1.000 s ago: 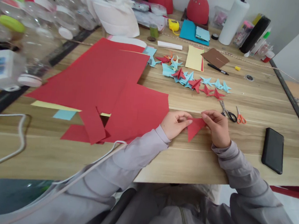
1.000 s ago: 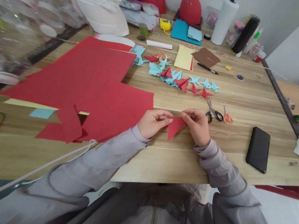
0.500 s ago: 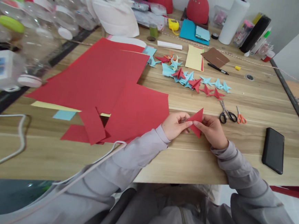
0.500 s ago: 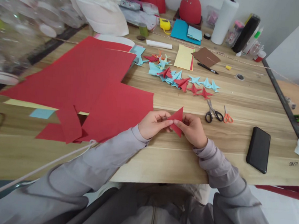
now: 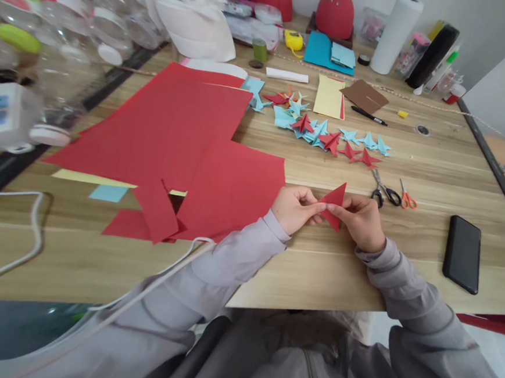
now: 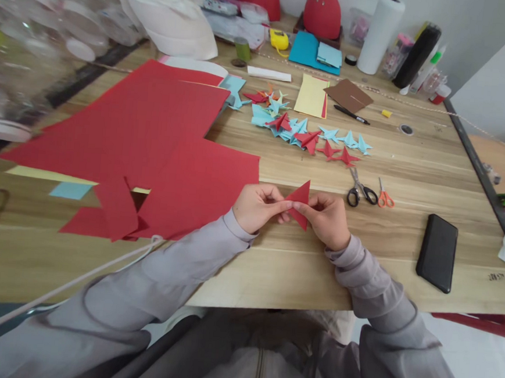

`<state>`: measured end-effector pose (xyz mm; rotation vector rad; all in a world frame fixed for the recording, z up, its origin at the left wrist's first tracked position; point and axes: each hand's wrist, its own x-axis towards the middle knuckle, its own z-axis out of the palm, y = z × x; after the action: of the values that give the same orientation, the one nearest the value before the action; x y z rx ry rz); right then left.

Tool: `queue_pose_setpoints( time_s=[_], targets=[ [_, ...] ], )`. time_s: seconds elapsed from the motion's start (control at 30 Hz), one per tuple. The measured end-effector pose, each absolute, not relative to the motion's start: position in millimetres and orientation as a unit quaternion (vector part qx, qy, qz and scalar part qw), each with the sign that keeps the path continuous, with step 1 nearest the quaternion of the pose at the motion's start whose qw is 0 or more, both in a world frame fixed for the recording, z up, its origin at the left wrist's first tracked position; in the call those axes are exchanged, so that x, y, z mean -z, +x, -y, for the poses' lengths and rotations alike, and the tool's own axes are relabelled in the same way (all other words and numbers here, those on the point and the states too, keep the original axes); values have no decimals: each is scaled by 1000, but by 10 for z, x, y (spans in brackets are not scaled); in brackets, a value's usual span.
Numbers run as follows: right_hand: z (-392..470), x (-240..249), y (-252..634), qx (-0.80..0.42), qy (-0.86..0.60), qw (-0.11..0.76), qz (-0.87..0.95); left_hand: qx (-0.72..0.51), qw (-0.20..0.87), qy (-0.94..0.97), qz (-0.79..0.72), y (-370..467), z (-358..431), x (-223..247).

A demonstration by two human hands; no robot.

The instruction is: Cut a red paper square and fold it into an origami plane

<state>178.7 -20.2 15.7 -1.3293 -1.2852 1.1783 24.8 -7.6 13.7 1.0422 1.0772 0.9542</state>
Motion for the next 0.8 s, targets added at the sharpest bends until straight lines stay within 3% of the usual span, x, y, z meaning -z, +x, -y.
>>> queue_pose_setpoints(
  time_s=[0.2, 0.4, 0.8],
  targets=[
    [201, -159, 1791, -468, -558, 464, 504, -429, 628, 445, -472, 227, 70, -168],
    [186, -173, 1771, -557, -484, 450, 503, -383, 659, 459, -456, 235, 82, -185],
    [167, -97, 1816, -522, -536, 497, 439, -358, 684, 472, -425, 277, 134, -168]
  ],
)
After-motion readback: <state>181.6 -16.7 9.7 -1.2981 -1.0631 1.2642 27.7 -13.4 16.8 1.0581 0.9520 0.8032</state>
